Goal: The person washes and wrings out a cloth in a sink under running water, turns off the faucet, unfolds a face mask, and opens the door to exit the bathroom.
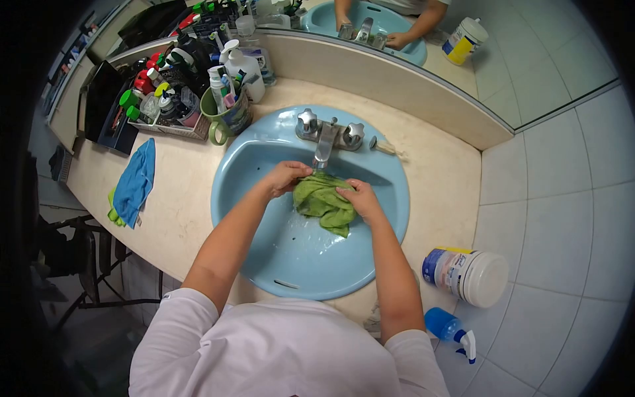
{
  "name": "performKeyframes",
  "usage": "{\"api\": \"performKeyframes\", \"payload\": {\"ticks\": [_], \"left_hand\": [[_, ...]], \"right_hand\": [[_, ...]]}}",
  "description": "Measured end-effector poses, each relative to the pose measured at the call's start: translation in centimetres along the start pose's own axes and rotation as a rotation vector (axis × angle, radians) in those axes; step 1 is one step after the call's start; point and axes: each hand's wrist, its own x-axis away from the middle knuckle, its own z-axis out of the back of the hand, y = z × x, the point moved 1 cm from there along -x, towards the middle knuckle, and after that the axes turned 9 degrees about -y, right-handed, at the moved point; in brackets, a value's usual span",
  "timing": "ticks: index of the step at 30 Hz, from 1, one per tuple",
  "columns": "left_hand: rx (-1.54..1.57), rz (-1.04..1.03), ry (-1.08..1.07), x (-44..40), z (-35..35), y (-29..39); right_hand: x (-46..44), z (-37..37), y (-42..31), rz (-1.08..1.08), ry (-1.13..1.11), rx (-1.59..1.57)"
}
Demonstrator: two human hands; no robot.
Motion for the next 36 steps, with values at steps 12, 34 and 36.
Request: {"api": "performKeyframes", "payload": {"ticks": [12, 34, 36], "left_hand": [[-1.628, -0.155, 0.835, 4.9, 1.4, -4.7], [-0.758, -0.384, 0.23, -0.8, 0.4, -6.4], [-0.129, -0.387, -0.007, 1.2, -2.0, -4.1]], "right_hand": [[-1.9, -5.1, -2.5, 0.038, 0.141, -0.013], [-2.1, -2.8, -3.3, -0.037, 0.011, -0.077], [-2.5, -2.9, -3.3, -0.016, -0.08, -0.191]]}}
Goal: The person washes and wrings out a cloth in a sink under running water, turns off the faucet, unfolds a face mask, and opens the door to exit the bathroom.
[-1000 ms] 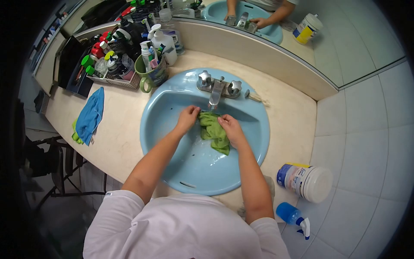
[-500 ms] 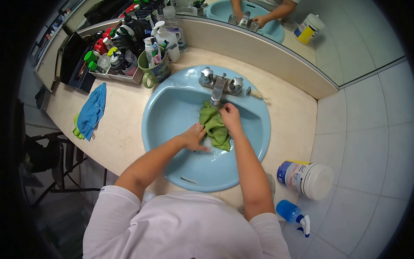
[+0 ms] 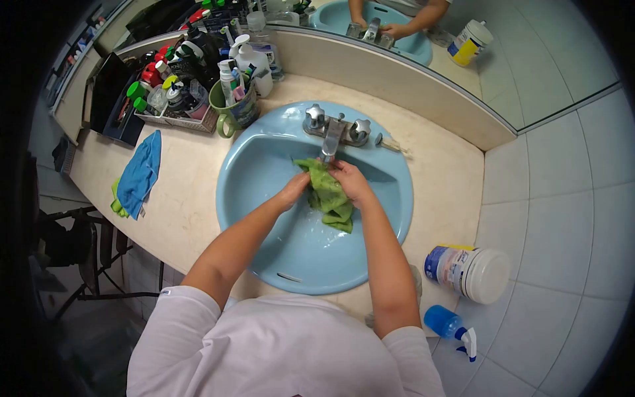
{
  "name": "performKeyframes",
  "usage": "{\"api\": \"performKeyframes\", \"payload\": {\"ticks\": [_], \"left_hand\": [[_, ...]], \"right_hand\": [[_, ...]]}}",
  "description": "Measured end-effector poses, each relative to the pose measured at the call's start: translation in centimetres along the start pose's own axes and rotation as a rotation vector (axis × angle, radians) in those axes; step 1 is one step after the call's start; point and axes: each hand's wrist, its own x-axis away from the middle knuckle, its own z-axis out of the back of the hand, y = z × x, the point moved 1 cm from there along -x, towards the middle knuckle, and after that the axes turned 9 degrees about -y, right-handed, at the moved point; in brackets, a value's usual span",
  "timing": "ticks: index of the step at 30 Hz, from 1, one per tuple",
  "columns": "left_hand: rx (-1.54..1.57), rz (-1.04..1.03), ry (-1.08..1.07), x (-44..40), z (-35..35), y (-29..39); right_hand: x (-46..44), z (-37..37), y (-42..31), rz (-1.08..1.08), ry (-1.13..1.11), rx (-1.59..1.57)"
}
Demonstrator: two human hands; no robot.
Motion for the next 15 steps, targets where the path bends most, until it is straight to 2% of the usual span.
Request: {"api": "performKeyframes", "payload": {"ticks": [2, 5, 9, 11, 14, 15], "left_hand": [[0.127, 0.029, -0.032, 0.0, 0.2, 0.7], [0.288, 0.101, -0.016, 0.1, 1.0, 1.2], [0.577, 0.104, 0.102, 0.6, 1.3, 2.4], [0.402, 0.147, 0.151, 0.2, 1.6, 1.7], [0.184, 0.16, 0.192, 0.1, 1.4, 1.6], [0.118, 0.155, 0.198, 0.2, 1.3, 1.6]], "right_hand": [[-0.5, 0.5, -0.1, 0.041, -0.094, -0.088], [-1.5, 1.7, 0.9, 0.096, -0.053, 0.068], [-0.8, 1.9, 0.5, -0.015, -0.09, 0.278], [-0.9, 1.9, 0.7, -0.062, -0.074, 0.357], [-0.7, 1.9, 0.5, 0.149, 0.052, 0.238], [-0.4, 1.7, 0.3, 0.136, 0.07, 0.241]]}}
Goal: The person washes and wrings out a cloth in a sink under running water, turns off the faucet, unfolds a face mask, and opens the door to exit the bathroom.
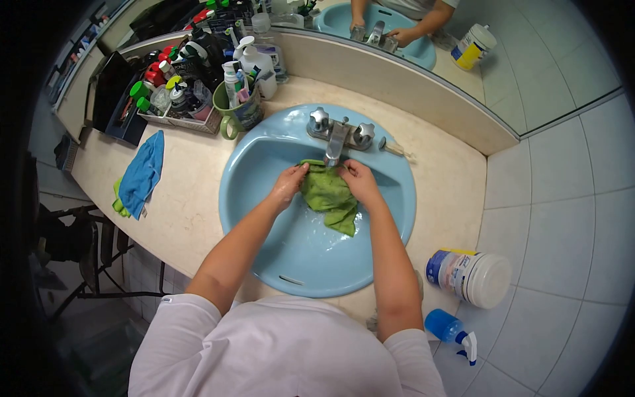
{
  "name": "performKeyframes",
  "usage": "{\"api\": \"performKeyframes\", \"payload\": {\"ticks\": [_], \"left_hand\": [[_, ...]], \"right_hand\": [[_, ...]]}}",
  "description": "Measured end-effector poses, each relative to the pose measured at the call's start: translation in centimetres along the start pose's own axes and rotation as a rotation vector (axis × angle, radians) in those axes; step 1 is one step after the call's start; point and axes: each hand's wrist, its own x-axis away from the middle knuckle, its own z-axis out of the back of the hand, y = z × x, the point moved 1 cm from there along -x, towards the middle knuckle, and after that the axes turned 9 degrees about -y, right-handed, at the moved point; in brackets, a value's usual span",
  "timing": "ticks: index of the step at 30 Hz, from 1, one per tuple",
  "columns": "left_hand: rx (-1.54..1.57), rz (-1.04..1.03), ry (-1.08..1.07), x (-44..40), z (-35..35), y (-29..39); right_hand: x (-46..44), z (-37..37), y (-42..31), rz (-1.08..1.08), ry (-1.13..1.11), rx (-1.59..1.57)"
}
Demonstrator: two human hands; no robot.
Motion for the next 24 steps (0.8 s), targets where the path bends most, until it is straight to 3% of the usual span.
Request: {"api": "performKeyframes", "payload": {"ticks": [3, 6, 12, 18, 21, 24], "left_hand": [[0.135, 0.048, 0.014, -0.4, -0.3, -0.7], [0.347, -0.086, -0.046, 0.4, -2.3, 0.6], [0.484, -0.095, 0.012, -1.7, -0.6, -2.0], [0.367, -0.027, 0.078, -0.8, -2.1, -0.2], [0.104, -0.107, -0.004, -0.8, -2.8, -0.3], [-0.463, -0.168, -0.001, -0.2, -2.9, 0.0]], "right_hand": [[1.2, -0.3, -0.4, -0.038, 0.031, -0.008], [2.0, -0.7, -0.1, -0.054, 0.037, -0.062], [2.9, -0.3, 0.6, -0.063, 0.112, -0.023], [2.7, 0.3, 0.9, -0.044, 0.122, 0.078], [2.1, -0.7, -0.6, -0.041, 0.065, 0.068], [0.7, -0.8, 0.0, 0.011, -0.031, 0.161]]}}
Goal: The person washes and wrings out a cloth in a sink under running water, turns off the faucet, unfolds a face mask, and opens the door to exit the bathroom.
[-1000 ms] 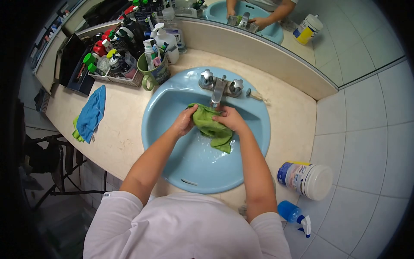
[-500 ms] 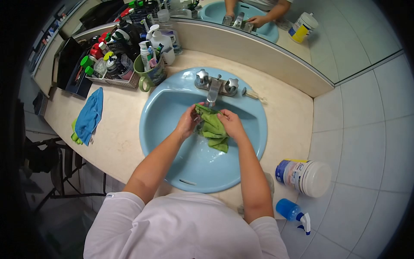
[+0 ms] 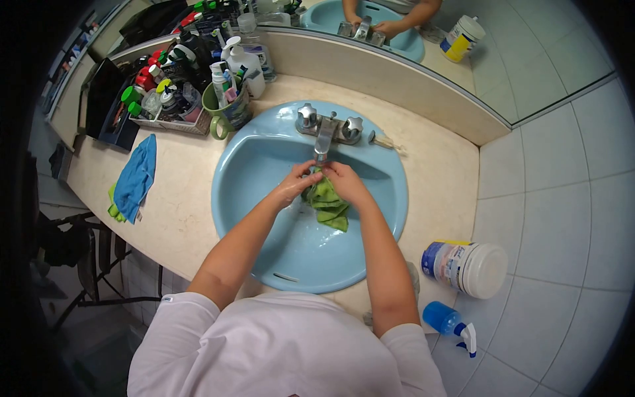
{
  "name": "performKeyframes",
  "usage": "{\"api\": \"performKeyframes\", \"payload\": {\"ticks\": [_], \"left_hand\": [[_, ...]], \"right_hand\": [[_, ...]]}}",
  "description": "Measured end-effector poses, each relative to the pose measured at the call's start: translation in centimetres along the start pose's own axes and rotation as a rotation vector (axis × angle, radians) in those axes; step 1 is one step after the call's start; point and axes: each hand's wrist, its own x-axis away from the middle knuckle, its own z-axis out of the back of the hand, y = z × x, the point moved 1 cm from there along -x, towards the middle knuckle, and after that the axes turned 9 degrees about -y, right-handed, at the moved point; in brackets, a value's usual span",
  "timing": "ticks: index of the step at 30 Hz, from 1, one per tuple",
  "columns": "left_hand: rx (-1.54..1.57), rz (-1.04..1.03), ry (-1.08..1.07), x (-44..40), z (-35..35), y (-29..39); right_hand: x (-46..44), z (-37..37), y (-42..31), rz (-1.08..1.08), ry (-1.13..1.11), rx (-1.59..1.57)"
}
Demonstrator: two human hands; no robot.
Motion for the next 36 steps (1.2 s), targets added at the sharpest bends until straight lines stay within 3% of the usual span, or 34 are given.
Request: {"api": "performKeyframes", "payload": {"ticks": [2, 4, 11, 14, 16, 22, 25, 28, 34, 36], "left_hand": [[0.069, 0.059, -0.121, -0.6, 0.6, -0.7], [0.2, 0.123, -0.265, -0.6, 1.6, -0.8], [0.259, 0.117, -0.172, -0.7, 3.0, -1.3], [0.218, 0.193, -0.184, -0.3, 2.7, 0.3], [0.249, 0.194, -0.195, -0.6, 2.8, -1.1], [0.271, 0.085, -0.089, -0.5, 2.7, -1.3], [0.304, 0.183, -0.234, 0.6, 1.7, 0.2], [0.261, 0.235, -0.264, -0.1, 2.8, -2.9], [0.786, 0.049, -0.171, 0.1, 1.4, -1.4], [0.607, 0.01, -0.152, -0.2, 1.0, -2.5]], "right_hand": [[-0.7, -0.1, 0.1, 0.082, -0.033, 0.169], [-1.2, 0.8, -0.4, 0.017, -0.002, 0.281], [-3.4, 0.6, 3.3, 0.064, 0.046, 0.252], [-2.0, -0.6, -0.4, 0.003, 0.025, 0.307], [-2.2, 0.2, 0.8, 0.062, 0.083, 0.312], [-2.2, -0.7, 1.1, 0.076, 0.122, 0.258], [-2.4, -0.3, 0.8, 0.08, 0.212, 0.315], [-2.2, 1.0, 0.5, 0.08, 0.272, 0.287], [-1.9, -0.3, 1.5, 0.182, 0.396, 0.247], [-1.7, -0.4, 0.9, 0.162, 0.433, 0.276]]}}
